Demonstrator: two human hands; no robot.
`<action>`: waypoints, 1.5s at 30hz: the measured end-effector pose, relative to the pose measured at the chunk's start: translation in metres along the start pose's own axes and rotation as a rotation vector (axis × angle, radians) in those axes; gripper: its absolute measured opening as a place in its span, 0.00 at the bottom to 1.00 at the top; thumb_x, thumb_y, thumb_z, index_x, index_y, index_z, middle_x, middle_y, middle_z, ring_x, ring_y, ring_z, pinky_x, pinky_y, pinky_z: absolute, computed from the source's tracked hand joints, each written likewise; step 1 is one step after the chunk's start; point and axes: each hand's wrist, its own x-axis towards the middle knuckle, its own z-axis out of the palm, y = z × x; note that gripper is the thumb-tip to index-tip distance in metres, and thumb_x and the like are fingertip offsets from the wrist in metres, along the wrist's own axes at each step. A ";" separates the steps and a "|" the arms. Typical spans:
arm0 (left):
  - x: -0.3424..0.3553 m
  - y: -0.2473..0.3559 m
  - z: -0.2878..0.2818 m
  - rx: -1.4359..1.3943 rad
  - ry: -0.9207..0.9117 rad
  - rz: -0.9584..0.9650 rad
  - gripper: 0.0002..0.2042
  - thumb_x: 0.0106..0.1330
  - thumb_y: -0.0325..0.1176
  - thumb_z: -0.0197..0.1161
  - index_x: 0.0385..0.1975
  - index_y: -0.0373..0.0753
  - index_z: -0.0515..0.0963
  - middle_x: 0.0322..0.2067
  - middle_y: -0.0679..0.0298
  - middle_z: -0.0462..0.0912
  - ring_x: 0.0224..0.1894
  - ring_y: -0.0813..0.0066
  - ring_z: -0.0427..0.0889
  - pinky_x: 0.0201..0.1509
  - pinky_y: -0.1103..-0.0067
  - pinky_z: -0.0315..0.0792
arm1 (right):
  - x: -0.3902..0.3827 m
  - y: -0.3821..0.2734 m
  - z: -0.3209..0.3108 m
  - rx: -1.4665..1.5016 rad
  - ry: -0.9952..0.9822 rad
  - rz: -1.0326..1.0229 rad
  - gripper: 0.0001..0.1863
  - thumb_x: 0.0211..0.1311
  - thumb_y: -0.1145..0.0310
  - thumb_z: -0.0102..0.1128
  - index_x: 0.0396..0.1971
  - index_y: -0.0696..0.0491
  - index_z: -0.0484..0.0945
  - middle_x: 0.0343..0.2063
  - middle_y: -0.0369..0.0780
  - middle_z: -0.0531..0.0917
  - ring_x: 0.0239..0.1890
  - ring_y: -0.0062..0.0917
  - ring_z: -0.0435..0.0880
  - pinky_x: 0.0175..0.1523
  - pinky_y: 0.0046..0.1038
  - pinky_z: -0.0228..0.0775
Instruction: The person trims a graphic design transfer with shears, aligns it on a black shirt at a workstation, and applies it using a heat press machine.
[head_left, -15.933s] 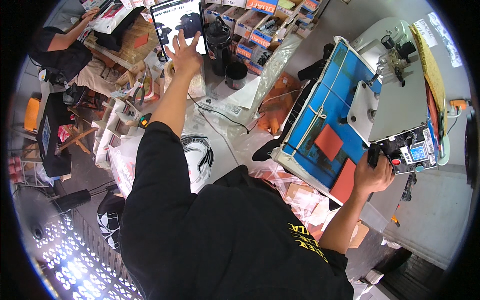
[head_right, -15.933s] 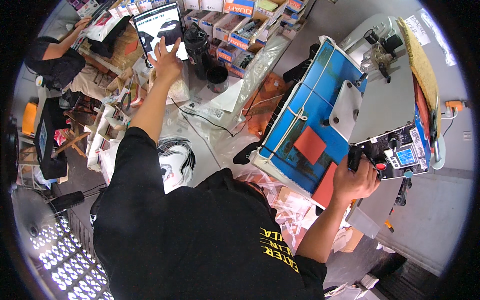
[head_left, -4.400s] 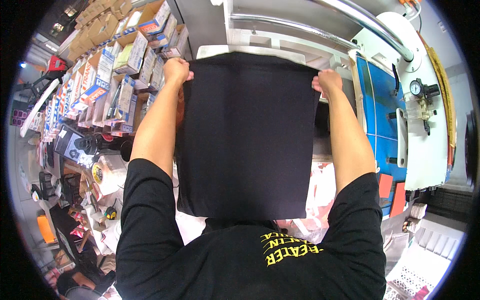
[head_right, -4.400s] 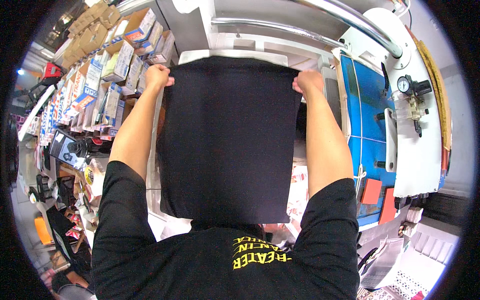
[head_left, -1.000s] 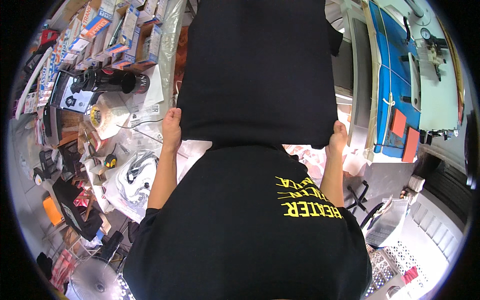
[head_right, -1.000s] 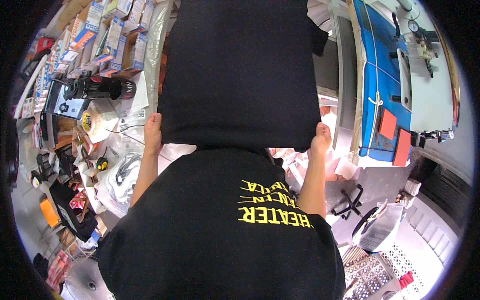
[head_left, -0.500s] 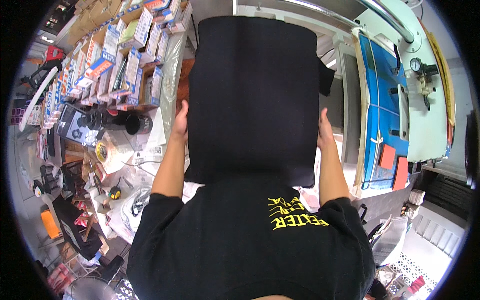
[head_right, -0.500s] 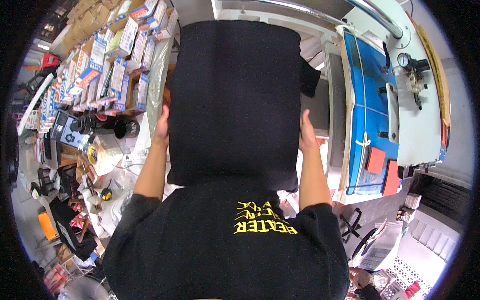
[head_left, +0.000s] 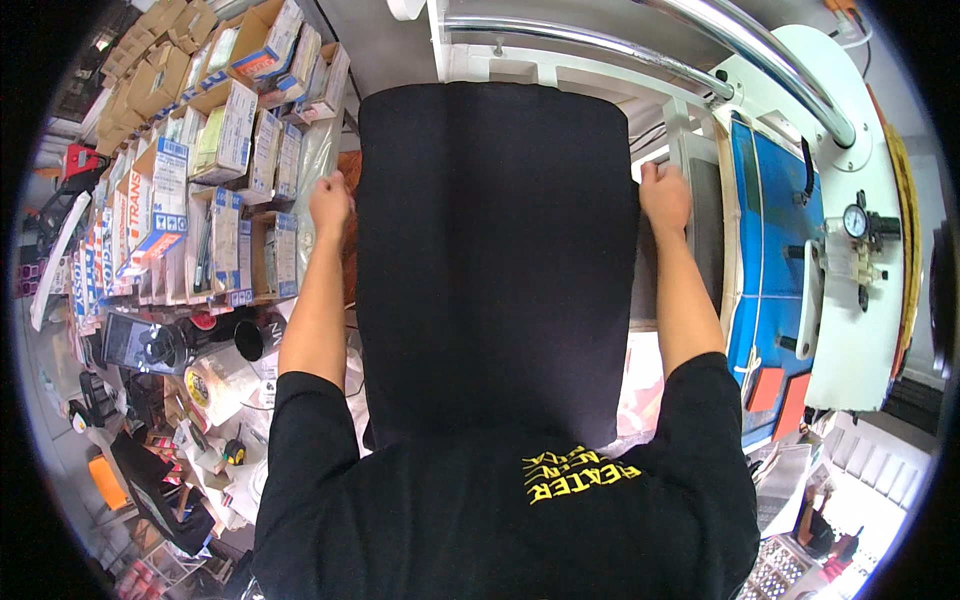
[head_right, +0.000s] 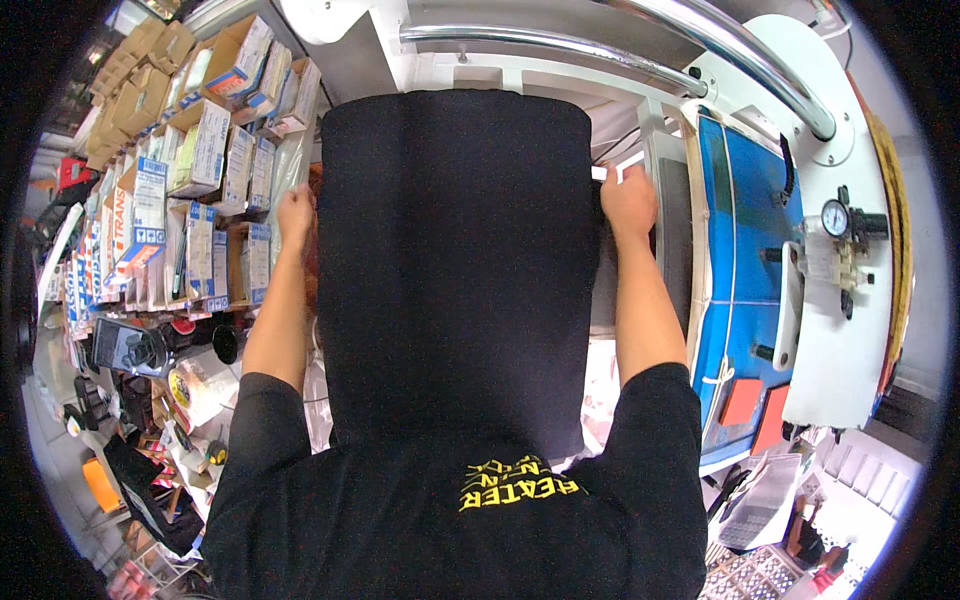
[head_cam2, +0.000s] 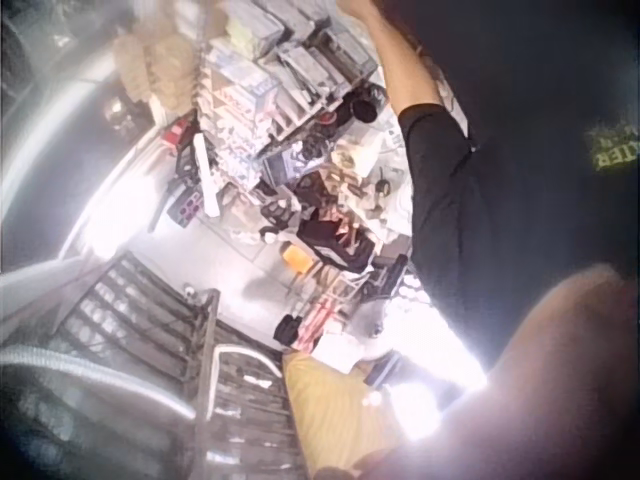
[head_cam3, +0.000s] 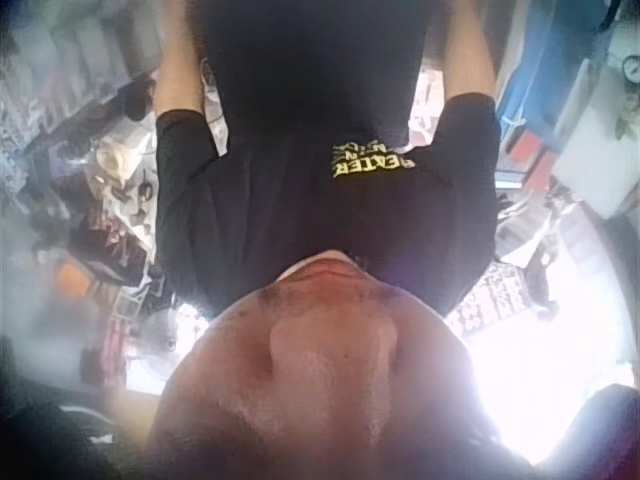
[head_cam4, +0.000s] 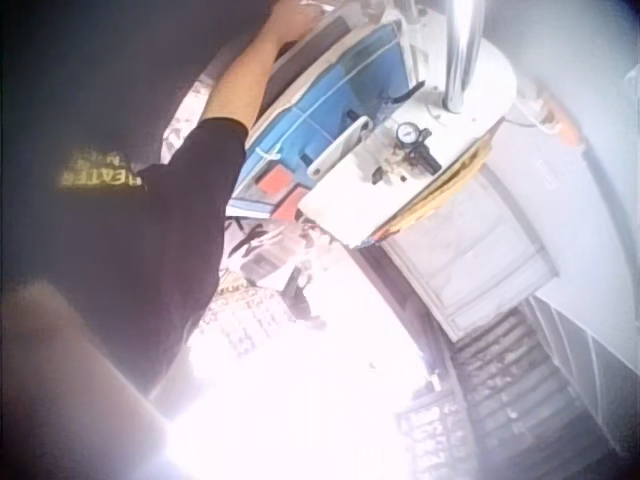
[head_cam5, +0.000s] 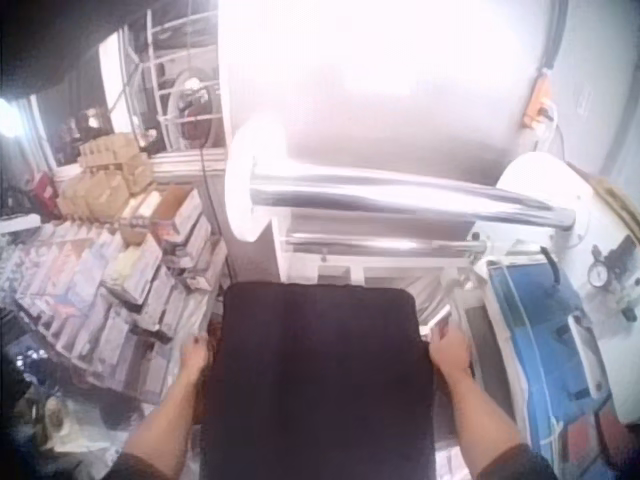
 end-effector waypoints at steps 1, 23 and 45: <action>0.020 0.003 -0.003 -0.235 -0.001 0.042 0.28 0.74 0.53 0.47 0.40 0.29 0.82 0.33 0.43 0.84 0.43 0.55 0.84 0.53 0.69 0.73 | 0.018 0.003 0.012 0.211 0.070 -0.071 0.31 0.66 0.48 0.55 0.52 0.63 0.77 0.51 0.54 0.81 0.46 0.46 0.83 0.52 0.42 0.74; -0.009 0.137 0.011 0.330 0.239 1.080 0.12 0.65 0.37 0.59 0.43 0.38 0.82 0.43 0.54 0.84 0.47 0.52 0.81 0.54 0.63 0.72 | -0.021 -0.105 -0.004 0.086 0.278 -0.645 0.21 0.68 0.53 0.53 0.48 0.56 0.80 0.50 0.46 0.81 0.57 0.41 0.77 0.63 0.42 0.64; 0.045 0.090 0.004 -0.249 -0.012 0.001 0.10 0.60 0.40 0.70 0.33 0.40 0.87 0.36 0.63 0.88 0.41 0.63 0.85 0.53 0.72 0.74 | 0.055 -0.051 0.030 0.907 -0.135 0.238 0.20 0.61 0.60 0.66 0.47 0.59 0.83 0.46 0.47 0.85 0.48 0.33 0.83 0.54 0.32 0.71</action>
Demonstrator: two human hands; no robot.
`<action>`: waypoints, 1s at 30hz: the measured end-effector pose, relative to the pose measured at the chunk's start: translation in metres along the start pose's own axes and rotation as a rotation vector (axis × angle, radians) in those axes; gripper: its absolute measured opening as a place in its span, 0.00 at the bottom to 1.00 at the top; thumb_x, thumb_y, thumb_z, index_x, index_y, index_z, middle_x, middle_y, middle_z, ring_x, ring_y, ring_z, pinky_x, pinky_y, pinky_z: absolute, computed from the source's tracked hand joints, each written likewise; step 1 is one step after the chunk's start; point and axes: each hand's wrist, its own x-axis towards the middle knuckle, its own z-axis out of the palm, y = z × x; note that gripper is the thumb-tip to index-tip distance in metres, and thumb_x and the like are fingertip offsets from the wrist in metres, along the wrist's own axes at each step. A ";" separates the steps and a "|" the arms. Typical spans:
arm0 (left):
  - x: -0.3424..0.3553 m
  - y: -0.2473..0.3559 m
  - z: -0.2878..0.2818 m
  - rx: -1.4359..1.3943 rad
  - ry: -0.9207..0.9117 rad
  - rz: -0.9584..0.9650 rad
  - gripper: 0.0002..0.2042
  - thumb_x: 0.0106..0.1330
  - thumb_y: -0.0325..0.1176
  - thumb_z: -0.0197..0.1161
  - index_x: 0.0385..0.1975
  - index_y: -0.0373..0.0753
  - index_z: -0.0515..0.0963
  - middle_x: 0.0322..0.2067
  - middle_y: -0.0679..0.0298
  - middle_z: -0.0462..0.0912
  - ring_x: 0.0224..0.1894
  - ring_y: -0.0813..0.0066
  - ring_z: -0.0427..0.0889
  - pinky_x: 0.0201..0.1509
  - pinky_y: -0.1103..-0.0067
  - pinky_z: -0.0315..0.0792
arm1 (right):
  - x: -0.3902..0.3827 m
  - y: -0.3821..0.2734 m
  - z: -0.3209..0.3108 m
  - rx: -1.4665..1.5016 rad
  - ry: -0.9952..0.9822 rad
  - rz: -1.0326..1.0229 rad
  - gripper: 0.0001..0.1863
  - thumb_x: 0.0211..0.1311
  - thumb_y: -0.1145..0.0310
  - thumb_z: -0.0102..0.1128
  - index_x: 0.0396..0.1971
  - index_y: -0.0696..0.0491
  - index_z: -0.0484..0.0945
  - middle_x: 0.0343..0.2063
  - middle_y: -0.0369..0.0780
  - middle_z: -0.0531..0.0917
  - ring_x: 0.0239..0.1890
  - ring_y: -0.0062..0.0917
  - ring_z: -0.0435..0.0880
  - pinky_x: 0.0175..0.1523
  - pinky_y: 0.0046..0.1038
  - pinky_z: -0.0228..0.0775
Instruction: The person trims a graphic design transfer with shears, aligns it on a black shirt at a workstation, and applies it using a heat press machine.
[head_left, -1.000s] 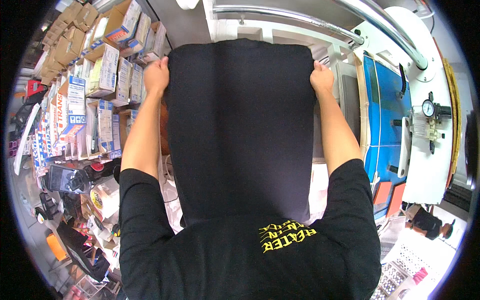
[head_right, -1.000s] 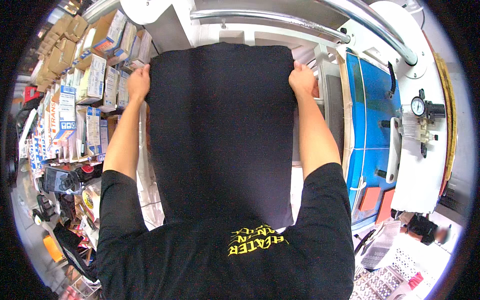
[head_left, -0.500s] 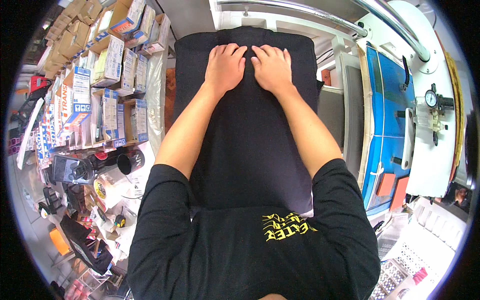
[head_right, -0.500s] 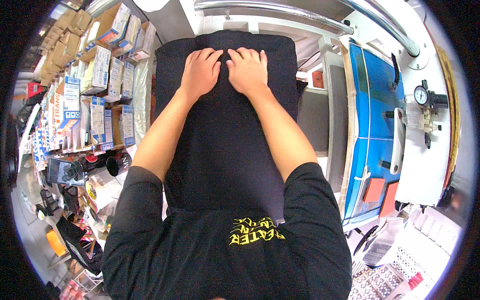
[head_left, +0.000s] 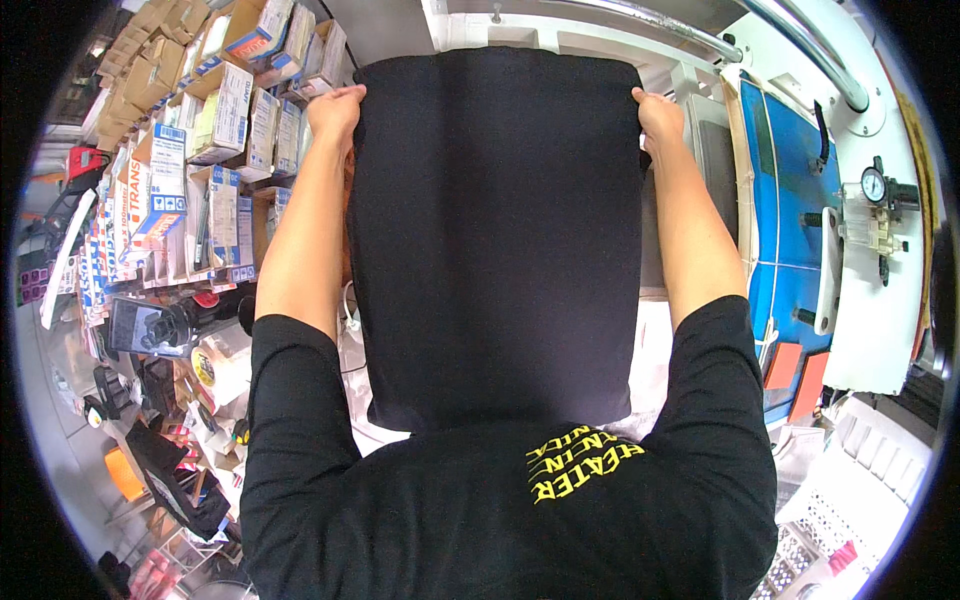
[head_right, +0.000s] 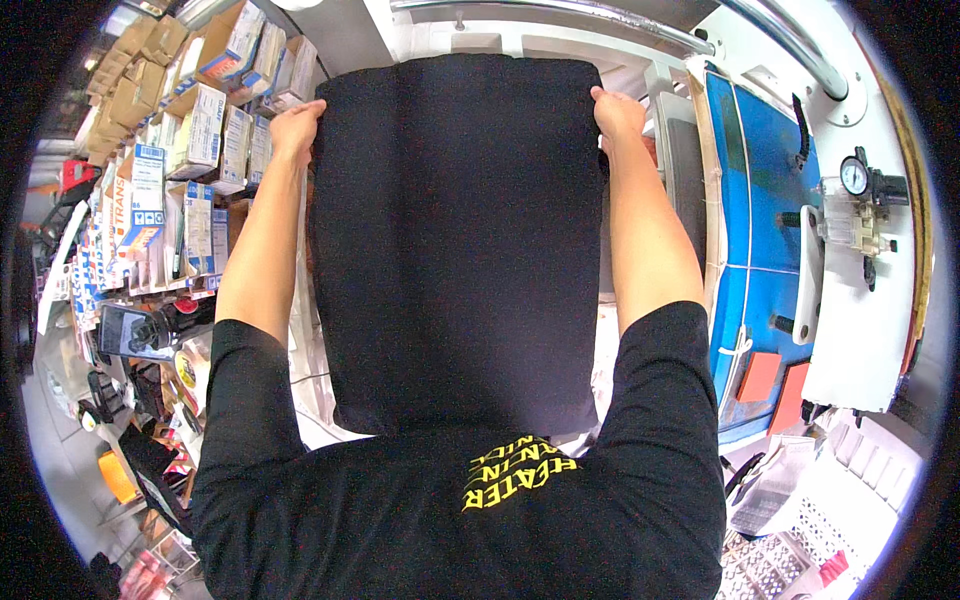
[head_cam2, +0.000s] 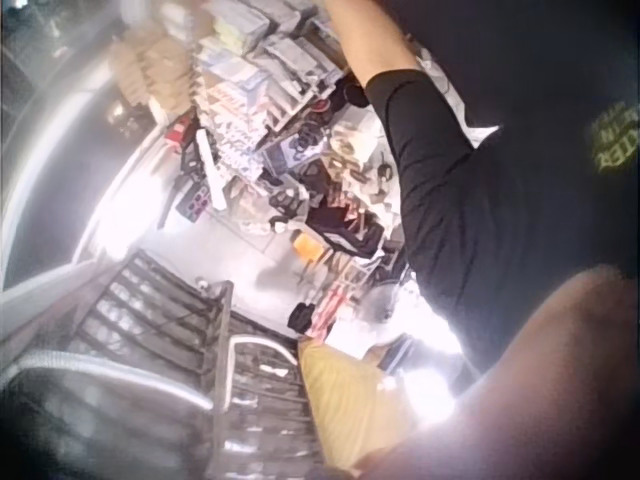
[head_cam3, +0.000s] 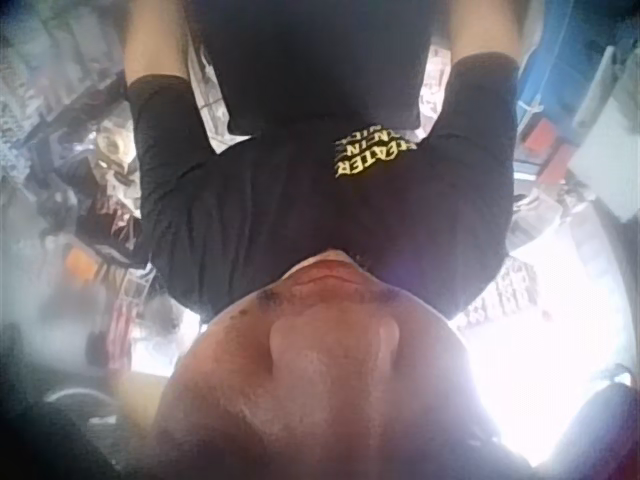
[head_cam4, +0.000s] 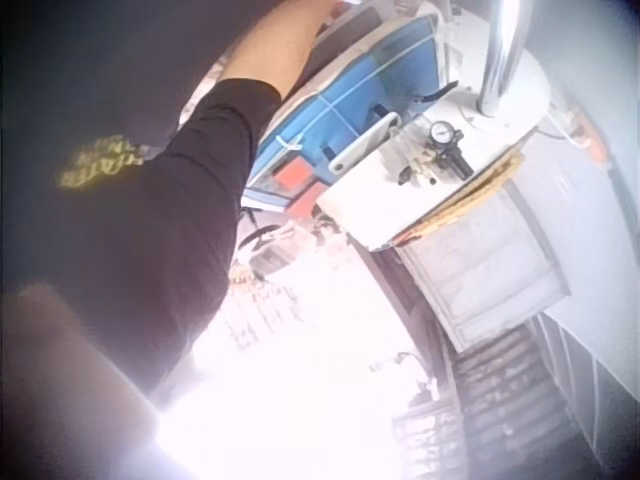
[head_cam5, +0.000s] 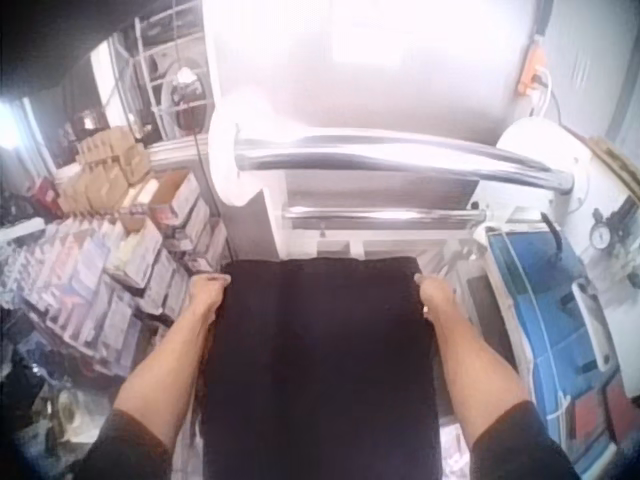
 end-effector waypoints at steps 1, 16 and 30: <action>0.000 -0.002 0.002 0.089 0.047 0.046 0.11 0.60 0.41 0.70 0.33 0.40 0.87 0.37 0.62 0.88 0.41 0.63 0.85 0.53 0.72 0.74 | 0.000 0.004 0.001 -0.056 0.043 -0.036 0.19 0.62 0.59 0.65 0.45 0.59 0.83 0.44 0.46 0.86 0.46 0.33 0.83 0.53 0.33 0.71; -0.128 0.053 0.109 0.713 -0.152 1.112 0.12 0.62 0.34 0.58 0.44 0.44 0.81 0.44 0.61 0.81 0.50 0.55 0.78 0.53 0.58 0.71 | -0.137 -0.033 0.100 -0.982 -0.116 -0.908 0.21 0.69 0.54 0.49 0.53 0.51 0.76 0.54 0.43 0.77 0.60 0.39 0.72 0.66 0.48 0.59; -0.023 -0.074 -0.027 -0.307 -0.298 -0.322 0.19 0.71 0.41 0.59 0.49 0.29 0.80 0.41 0.58 0.86 0.43 0.69 0.83 0.50 0.76 0.73 | -0.034 0.060 -0.012 0.511 -0.417 0.329 0.17 0.69 0.63 0.56 0.45 0.61 0.82 0.46 0.43 0.85 0.50 0.32 0.81 0.58 0.31 0.68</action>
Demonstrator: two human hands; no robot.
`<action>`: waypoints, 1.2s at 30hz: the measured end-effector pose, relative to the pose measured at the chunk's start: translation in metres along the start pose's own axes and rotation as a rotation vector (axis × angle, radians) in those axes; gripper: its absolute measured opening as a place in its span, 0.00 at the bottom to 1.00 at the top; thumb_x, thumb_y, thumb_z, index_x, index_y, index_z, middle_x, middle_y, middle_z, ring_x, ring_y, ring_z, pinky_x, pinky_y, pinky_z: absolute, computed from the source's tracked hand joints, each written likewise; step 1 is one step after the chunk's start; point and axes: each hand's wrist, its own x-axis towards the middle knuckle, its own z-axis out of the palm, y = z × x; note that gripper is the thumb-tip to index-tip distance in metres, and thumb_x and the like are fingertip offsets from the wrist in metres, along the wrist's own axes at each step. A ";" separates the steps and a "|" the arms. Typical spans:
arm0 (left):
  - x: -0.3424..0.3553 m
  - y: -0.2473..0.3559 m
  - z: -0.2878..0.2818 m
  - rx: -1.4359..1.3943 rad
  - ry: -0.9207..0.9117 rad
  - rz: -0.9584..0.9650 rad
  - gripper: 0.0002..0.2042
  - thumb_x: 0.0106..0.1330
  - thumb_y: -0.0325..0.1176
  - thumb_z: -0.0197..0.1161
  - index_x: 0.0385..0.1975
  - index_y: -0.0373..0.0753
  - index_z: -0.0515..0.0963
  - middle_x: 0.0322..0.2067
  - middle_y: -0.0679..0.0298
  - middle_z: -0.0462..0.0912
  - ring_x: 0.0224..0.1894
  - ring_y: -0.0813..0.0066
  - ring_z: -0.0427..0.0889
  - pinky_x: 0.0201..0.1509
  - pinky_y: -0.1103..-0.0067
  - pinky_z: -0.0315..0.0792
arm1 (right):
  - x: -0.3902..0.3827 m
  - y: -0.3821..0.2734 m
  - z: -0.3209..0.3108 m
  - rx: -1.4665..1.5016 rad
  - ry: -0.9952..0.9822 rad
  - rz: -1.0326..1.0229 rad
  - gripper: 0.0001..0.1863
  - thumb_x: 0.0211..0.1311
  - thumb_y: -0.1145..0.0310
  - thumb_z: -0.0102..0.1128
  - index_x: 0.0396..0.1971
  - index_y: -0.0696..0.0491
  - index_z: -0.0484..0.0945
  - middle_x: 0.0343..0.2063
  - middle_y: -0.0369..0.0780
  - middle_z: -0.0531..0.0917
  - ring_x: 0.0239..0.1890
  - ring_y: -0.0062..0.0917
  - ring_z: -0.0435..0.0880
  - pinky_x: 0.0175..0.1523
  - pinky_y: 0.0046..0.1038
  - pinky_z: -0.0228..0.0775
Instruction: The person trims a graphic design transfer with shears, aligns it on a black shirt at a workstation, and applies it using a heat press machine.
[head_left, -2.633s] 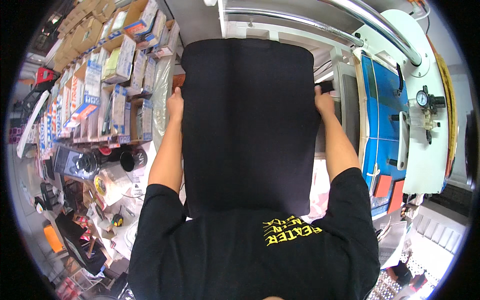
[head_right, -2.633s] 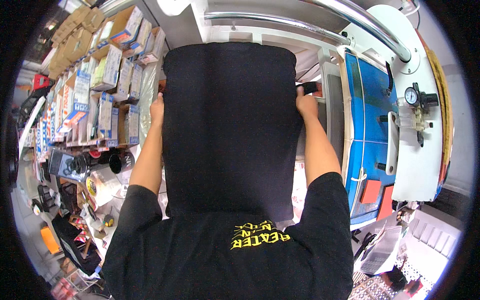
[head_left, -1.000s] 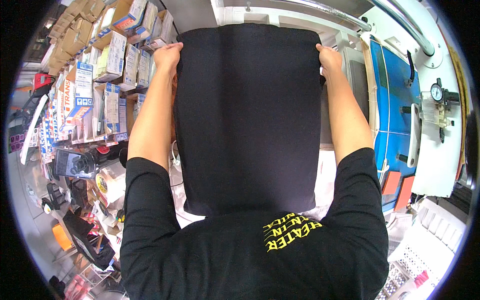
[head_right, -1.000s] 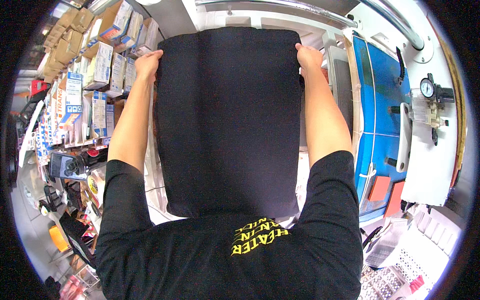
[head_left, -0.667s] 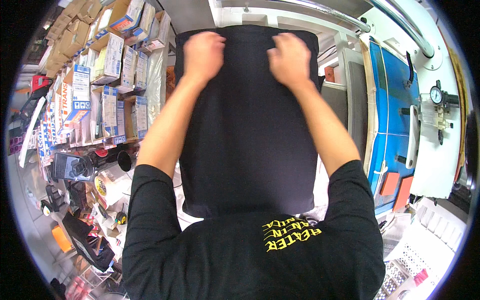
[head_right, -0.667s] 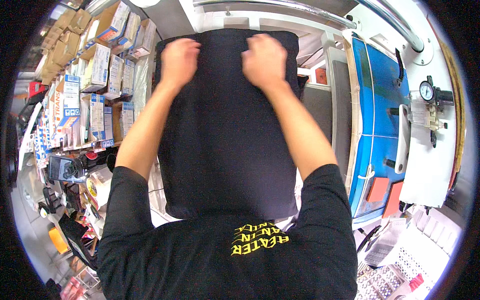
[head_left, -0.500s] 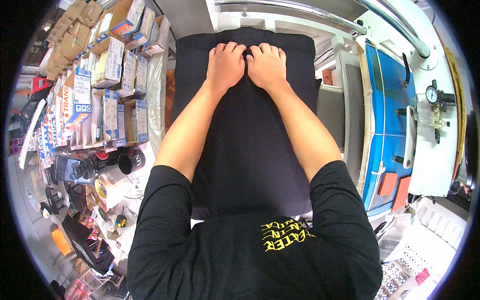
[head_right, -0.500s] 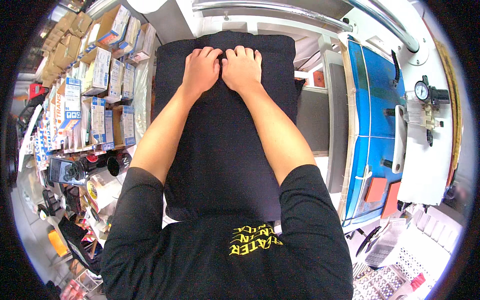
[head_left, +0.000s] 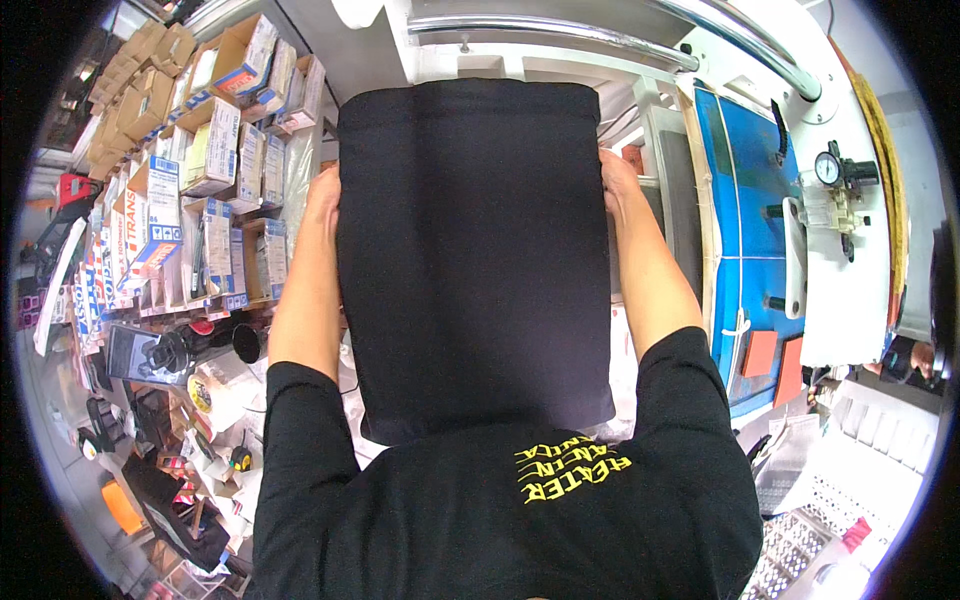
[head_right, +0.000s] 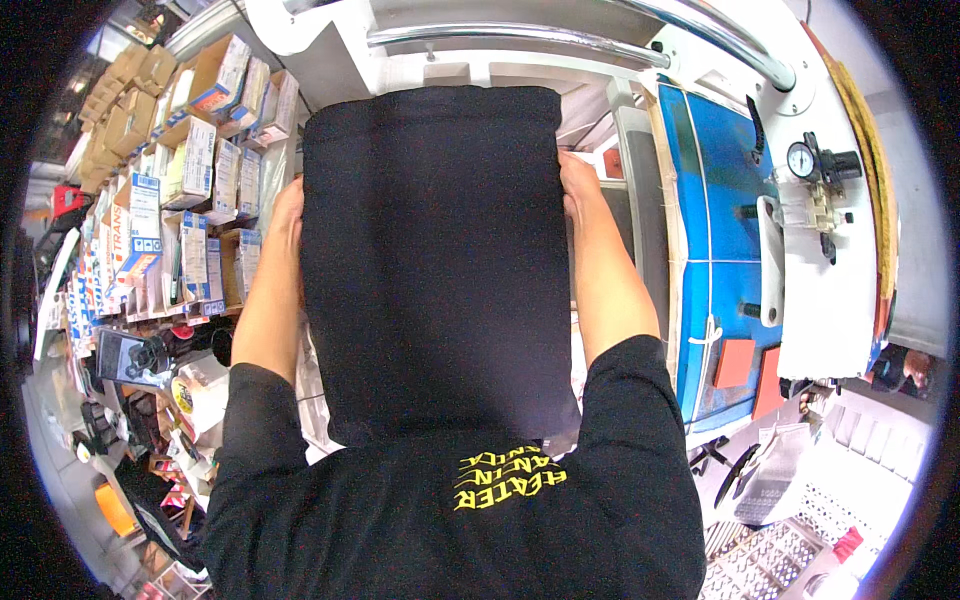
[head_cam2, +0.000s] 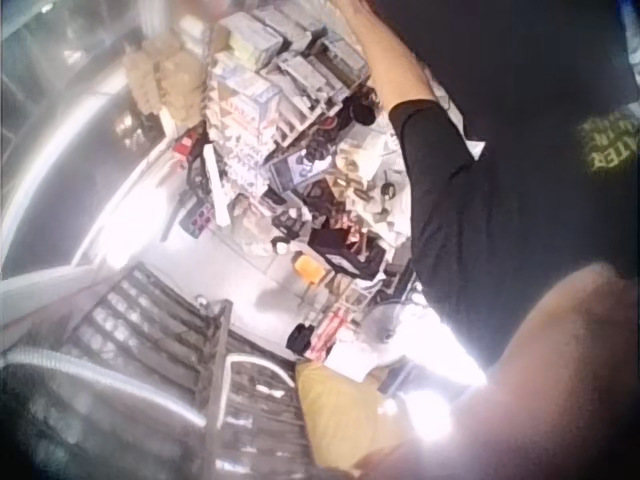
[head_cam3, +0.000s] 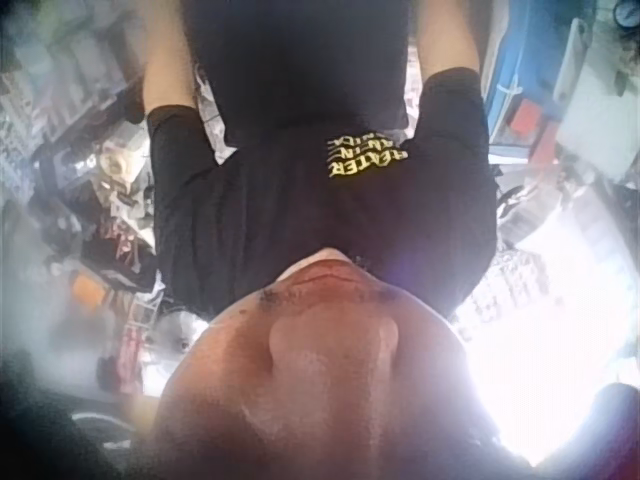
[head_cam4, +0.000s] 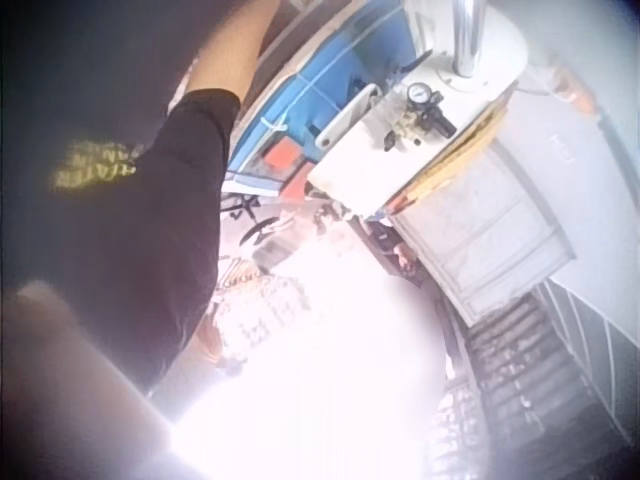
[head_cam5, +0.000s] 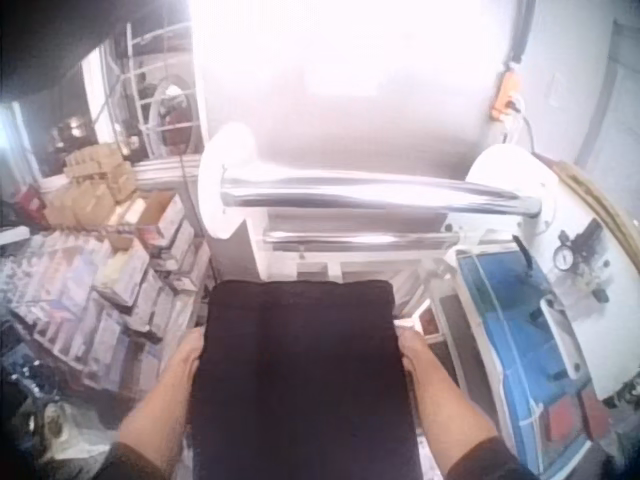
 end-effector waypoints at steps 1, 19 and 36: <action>0.010 -0.005 0.000 0.082 0.063 0.112 0.19 0.70 0.41 0.60 0.48 0.30 0.81 0.40 0.59 0.86 0.42 0.71 0.83 0.49 0.77 0.73 | 0.010 0.008 -0.010 -0.144 0.072 -0.133 0.16 0.68 0.64 0.57 0.45 0.61 0.82 0.44 0.43 0.85 0.49 0.31 0.81 0.58 0.30 0.68; -0.028 0.027 0.026 0.417 0.400 0.266 0.12 0.60 0.35 0.65 0.33 0.30 0.84 0.33 0.55 0.87 0.37 0.70 0.84 0.45 0.74 0.73 | -0.027 -0.011 0.018 -0.304 0.400 -0.114 0.14 0.63 0.69 0.60 0.43 0.63 0.80 0.41 0.45 0.84 0.43 0.32 0.82 0.50 0.32 0.70; -0.305 -0.181 -0.123 -0.064 -0.277 -0.176 0.19 0.73 0.53 0.54 0.42 0.40 0.77 0.30 0.74 0.80 0.31 0.87 0.77 0.35 0.87 0.70 | -0.331 0.176 -0.131 -0.054 0.087 0.093 0.15 0.74 0.68 0.51 0.50 0.63 0.76 0.47 0.43 0.83 0.48 0.28 0.82 0.56 0.28 0.72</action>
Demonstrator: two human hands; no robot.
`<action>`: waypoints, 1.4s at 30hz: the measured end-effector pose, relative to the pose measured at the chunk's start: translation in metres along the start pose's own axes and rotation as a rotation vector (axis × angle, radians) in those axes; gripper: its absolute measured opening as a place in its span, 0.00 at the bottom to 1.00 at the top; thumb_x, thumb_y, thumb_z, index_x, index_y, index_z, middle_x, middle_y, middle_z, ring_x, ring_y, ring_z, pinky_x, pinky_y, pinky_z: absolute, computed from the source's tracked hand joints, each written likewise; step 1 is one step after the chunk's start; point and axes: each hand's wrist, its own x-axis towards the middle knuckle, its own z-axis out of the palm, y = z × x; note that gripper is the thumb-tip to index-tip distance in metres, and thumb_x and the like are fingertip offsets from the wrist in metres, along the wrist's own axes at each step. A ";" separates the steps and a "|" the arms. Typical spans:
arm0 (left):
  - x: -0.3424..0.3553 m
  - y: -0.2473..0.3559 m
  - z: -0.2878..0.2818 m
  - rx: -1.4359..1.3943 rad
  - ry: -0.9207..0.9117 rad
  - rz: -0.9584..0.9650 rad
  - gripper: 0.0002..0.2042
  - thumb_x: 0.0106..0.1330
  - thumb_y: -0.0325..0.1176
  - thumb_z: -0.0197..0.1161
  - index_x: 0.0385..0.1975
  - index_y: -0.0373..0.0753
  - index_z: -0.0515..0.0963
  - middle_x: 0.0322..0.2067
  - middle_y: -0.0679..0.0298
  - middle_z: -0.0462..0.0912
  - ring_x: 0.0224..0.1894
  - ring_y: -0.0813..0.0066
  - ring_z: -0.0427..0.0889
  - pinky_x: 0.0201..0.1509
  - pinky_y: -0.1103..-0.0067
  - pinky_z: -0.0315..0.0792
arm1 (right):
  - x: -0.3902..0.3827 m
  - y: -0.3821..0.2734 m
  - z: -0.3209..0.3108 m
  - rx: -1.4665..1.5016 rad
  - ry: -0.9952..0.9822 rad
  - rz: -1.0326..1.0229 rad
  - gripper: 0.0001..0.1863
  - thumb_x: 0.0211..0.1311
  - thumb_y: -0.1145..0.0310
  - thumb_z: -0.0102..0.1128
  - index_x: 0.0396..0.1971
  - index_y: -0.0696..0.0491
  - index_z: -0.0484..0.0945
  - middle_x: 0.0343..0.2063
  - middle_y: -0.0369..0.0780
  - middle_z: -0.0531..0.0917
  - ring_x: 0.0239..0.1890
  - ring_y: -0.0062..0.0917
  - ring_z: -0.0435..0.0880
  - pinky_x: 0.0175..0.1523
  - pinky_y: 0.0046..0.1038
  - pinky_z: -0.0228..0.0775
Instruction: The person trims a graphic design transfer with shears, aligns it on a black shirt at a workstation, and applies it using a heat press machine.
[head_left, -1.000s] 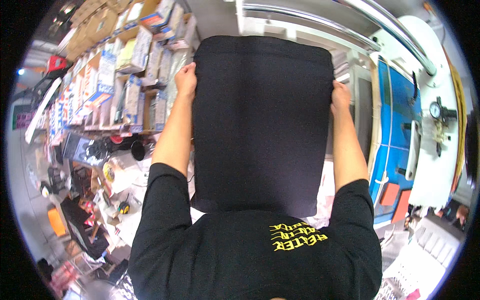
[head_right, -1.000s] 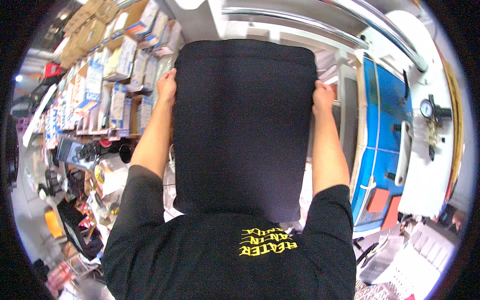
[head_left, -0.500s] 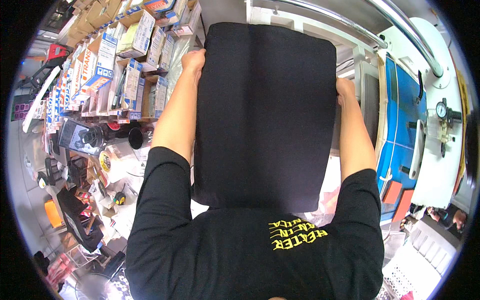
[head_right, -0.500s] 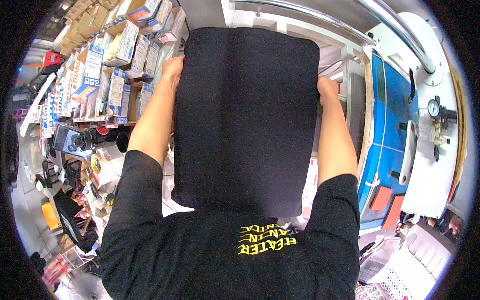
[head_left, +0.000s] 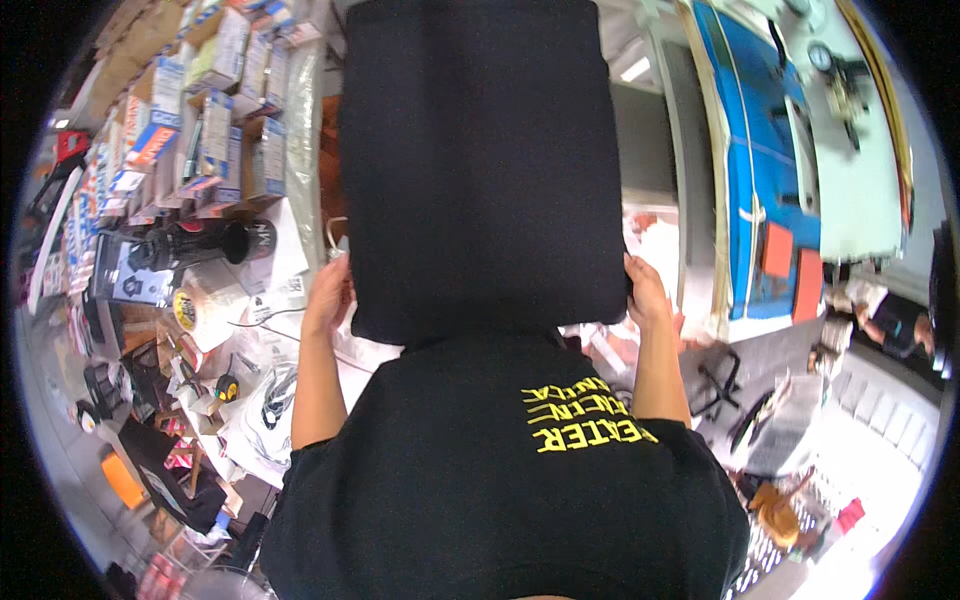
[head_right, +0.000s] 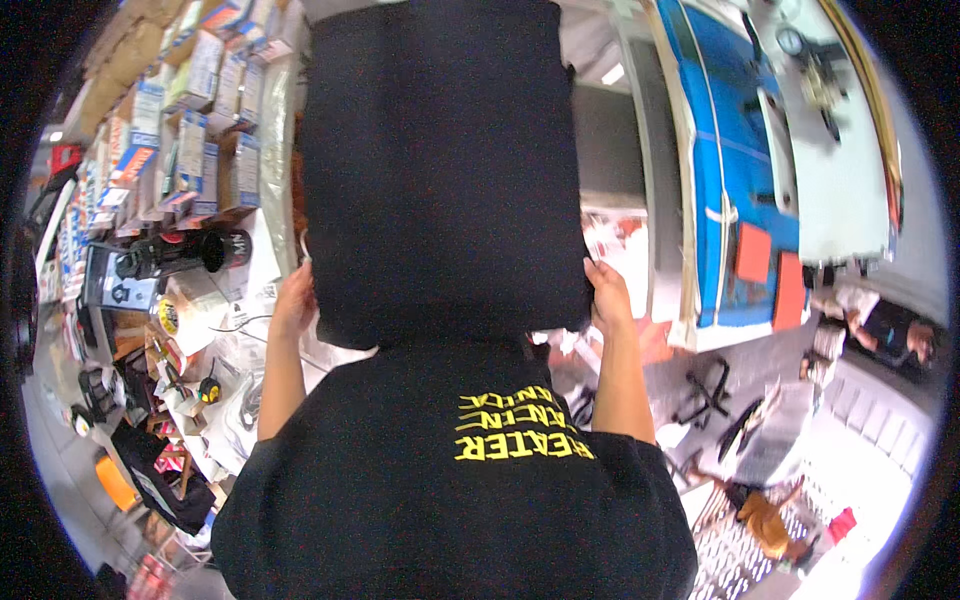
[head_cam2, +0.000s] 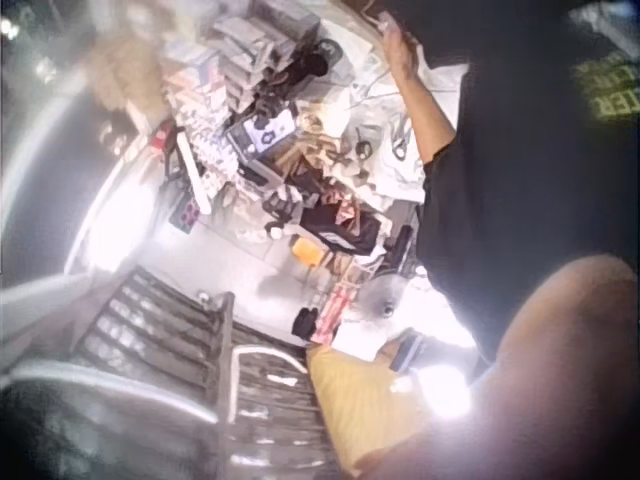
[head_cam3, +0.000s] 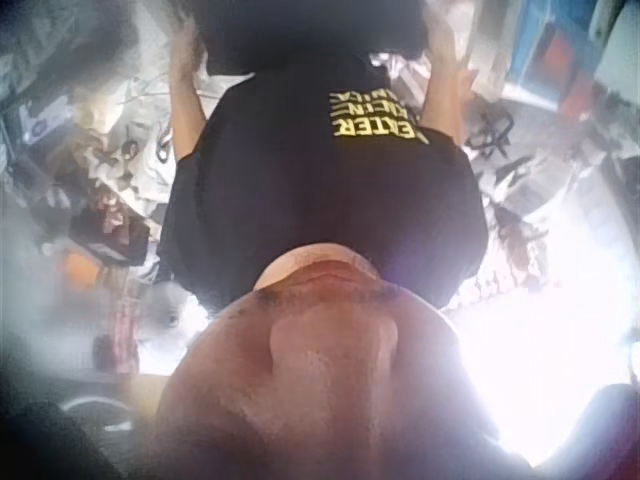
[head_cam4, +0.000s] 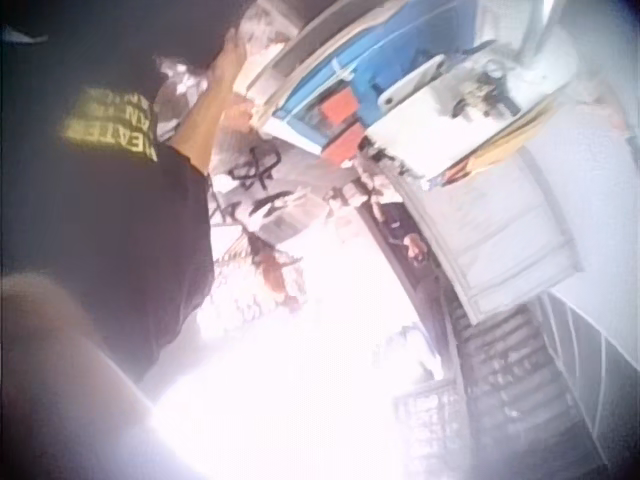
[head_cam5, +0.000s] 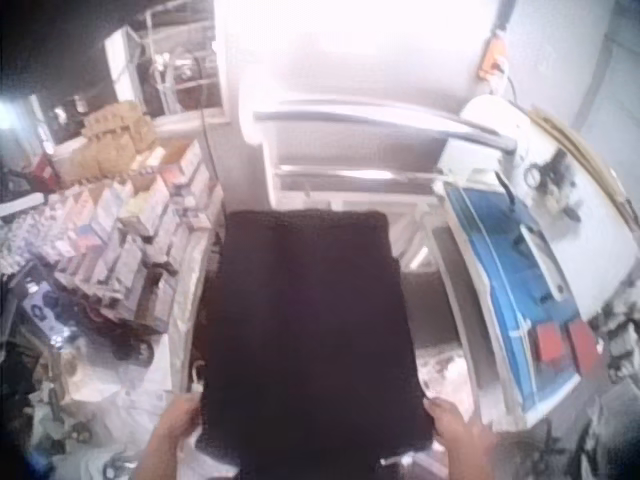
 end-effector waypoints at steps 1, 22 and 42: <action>-0.026 0.010 0.013 -0.094 -0.087 0.004 0.15 0.73 0.48 0.57 0.37 0.41 0.76 0.25 0.77 0.74 0.26 0.89 0.73 0.30 0.88 0.68 | -0.007 0.005 -0.010 0.075 0.030 -0.026 0.11 0.71 0.69 0.54 0.45 0.61 0.77 0.42 0.41 0.84 0.43 0.27 0.83 0.53 0.27 0.73; -0.060 0.000 -0.002 -0.304 0.033 0.121 0.13 0.66 0.27 0.65 0.48 0.32 0.77 0.42 0.60 0.85 0.42 0.73 0.85 0.48 0.77 0.80 | -0.008 0.022 -0.045 0.224 0.038 -0.128 0.13 0.73 0.66 0.54 0.46 0.62 0.77 0.42 0.42 0.84 0.44 0.28 0.82 0.55 0.30 0.73; -0.161 0.162 -0.222 1.532 1.524 0.794 0.10 0.65 0.38 0.59 0.36 0.38 0.81 0.58 0.56 0.71 0.62 0.51 0.66 0.65 0.52 0.58 | -0.025 -0.004 0.113 -1.285 0.484 -1.192 0.21 0.64 0.57 0.62 0.49 0.58 0.78 0.54 0.51 0.77 0.59 0.46 0.73 0.64 0.42 0.63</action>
